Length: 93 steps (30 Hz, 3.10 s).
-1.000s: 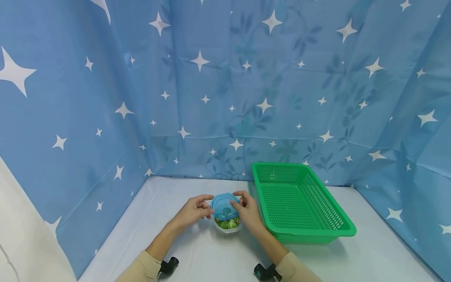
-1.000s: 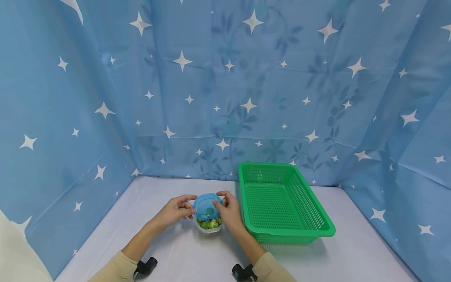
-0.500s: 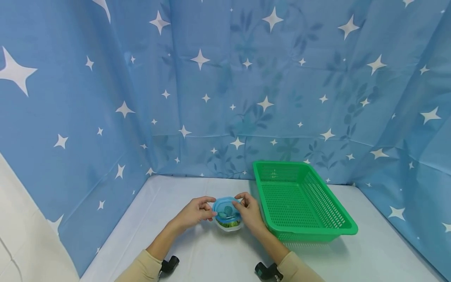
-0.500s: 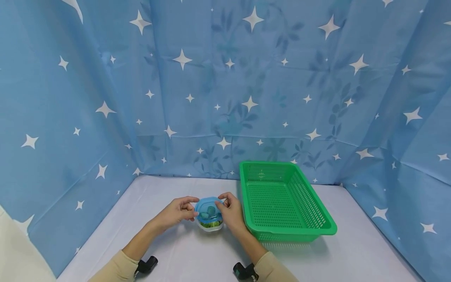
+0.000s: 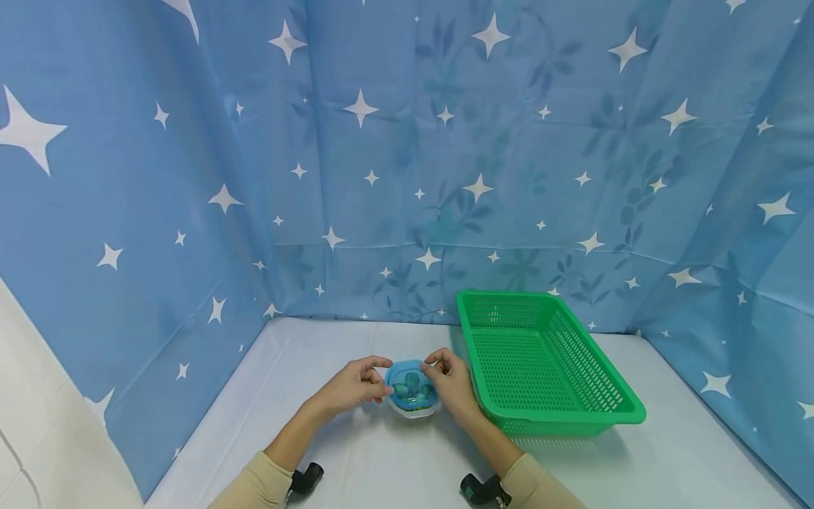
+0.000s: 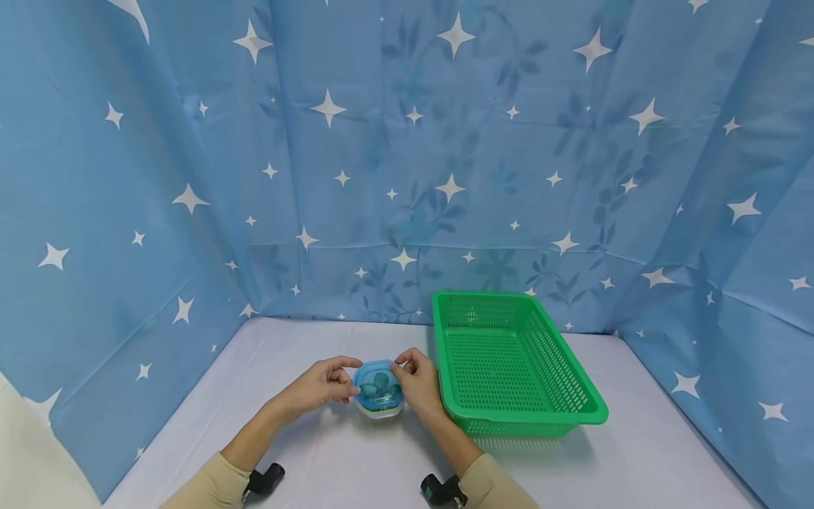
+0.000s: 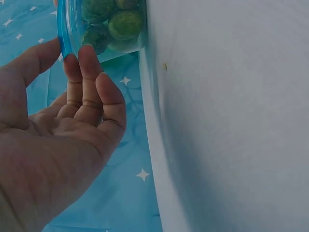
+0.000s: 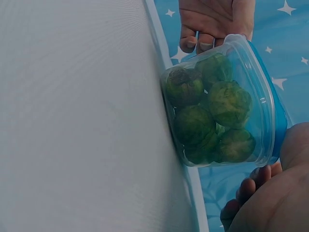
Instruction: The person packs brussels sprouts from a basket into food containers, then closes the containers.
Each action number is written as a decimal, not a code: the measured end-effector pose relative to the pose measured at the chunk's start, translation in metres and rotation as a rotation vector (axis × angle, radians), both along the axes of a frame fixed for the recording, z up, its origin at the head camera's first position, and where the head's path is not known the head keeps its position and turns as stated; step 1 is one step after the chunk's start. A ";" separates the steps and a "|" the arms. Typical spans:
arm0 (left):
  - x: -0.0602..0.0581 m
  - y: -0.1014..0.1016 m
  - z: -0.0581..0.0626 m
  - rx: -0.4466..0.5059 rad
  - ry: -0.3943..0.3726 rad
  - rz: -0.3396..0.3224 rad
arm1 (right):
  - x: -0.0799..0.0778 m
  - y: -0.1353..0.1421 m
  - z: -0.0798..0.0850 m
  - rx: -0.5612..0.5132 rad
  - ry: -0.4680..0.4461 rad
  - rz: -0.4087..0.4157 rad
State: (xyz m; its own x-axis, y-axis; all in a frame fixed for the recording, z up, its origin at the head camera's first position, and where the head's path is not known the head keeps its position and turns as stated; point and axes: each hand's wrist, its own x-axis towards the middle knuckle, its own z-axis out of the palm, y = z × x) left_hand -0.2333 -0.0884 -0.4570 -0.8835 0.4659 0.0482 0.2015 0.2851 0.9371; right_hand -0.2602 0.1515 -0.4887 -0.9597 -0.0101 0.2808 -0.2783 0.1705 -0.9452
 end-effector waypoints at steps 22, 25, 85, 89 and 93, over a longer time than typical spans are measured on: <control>-0.003 -0.004 -0.002 -0.015 -0.031 -0.036 | 0.019 -0.008 0.022 0.027 0.074 -0.024; -0.004 -0.004 -0.003 -0.002 -0.044 -0.049 | 0.020 -0.008 0.025 0.029 0.086 -0.021; -0.012 -0.004 0.005 -0.021 -0.056 -0.130 | 0.009 0.000 0.016 0.085 0.103 0.009; -0.014 -0.004 0.003 -0.002 -0.060 -0.149 | 0.014 -0.004 0.023 0.084 0.125 0.017; -0.012 -0.003 0.003 -0.003 -0.064 -0.141 | 0.004 -0.003 0.009 0.089 0.121 0.000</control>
State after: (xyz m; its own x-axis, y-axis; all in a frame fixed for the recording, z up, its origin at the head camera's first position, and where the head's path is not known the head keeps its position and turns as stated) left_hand -0.2450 -0.0919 -0.4543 -0.8103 0.5860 -0.0076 0.1797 0.2608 0.9485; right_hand -0.2565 0.1484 -0.4798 -0.9189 -0.0399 0.3925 -0.3894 0.2522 -0.8859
